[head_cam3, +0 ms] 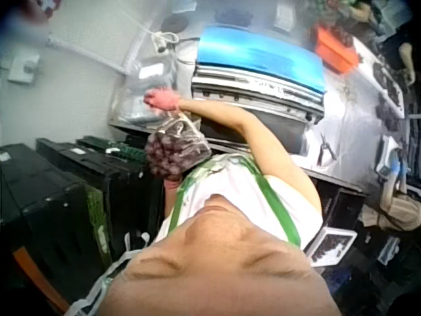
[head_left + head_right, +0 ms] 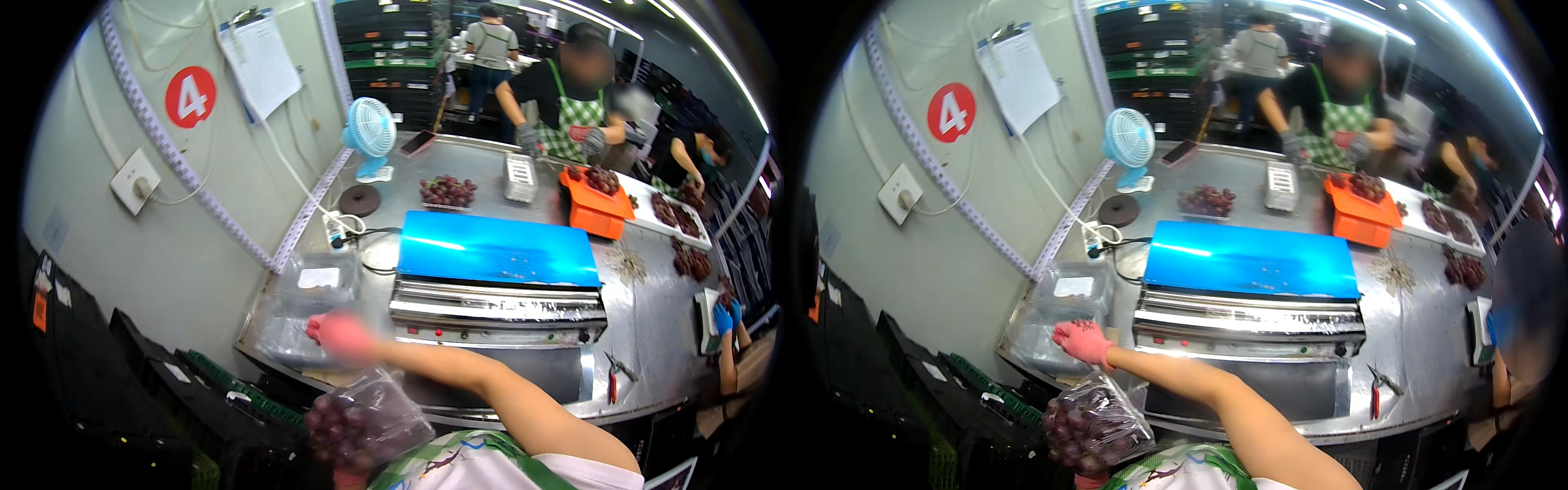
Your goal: The person places grapes into a plastic container, wraps the container in plastic film using a manual dispenser, and sets the finished package into a crate.
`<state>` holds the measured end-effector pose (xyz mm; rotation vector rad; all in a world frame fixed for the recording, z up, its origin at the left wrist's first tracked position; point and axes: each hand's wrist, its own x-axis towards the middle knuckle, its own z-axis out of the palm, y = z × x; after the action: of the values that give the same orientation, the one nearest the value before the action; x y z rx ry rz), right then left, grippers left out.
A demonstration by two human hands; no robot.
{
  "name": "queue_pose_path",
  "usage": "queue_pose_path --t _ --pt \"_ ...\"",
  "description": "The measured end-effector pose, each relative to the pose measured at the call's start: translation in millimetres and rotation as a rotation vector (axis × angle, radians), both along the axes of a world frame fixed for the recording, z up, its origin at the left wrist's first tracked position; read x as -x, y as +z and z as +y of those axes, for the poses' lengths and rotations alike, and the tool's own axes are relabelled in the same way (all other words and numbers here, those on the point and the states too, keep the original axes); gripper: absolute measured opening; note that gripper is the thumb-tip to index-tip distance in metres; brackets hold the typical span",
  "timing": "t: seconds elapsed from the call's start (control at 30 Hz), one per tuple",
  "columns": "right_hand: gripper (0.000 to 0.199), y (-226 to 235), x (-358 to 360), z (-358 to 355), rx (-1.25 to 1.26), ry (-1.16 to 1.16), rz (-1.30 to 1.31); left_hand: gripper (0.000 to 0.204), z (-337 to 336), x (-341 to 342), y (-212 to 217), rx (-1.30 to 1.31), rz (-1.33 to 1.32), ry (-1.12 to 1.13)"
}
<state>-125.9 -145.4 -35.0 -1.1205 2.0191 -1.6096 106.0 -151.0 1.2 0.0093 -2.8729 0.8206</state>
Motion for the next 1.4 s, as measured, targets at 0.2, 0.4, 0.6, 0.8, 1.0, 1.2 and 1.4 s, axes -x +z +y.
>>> queue_pose_path --t 0.2,0.4,0.6,0.8,1.0,1.2,1.4 --pt "0.004 121.0 11.1 103.1 0.254 -0.392 0.664 0.041 11.7 23.2 25.4 -0.244 0.404 -0.189" --pt "0.02 115.5 -51.4 287.1 -0.51 -0.422 1.11 0.038 39.1 39.8 60.3 -0.473 0.792 -0.466" --pt "0.01 46.7 -145.9 407.0 -0.817 -0.406 0.909 0.064 64.8 43.6 37.1 -0.916 0.387 -0.441" --pt "0.012 36.2 -170.7 434.4 -0.838 -0.31 0.633 0.052 126.5 83.3 42.4 -1.002 0.36 -0.623" --pt "0.061 107.3 -145.9 419.4 0.498 -0.56 -0.846 0.06 167.4 97.7 30.1 -3.322 -0.722 -0.123" --pt "0.059 142.5 -147.8 413.2 0.533 -0.55 -0.742 0.064 196.4 116.4 52.6 -3.036 -0.909 -0.025" --pt "0.052 91.3 -137.8 420.5 0.65 -0.716 -0.826 0.032 194.5 133.5 34.0 -2.47 -0.135 0.097"
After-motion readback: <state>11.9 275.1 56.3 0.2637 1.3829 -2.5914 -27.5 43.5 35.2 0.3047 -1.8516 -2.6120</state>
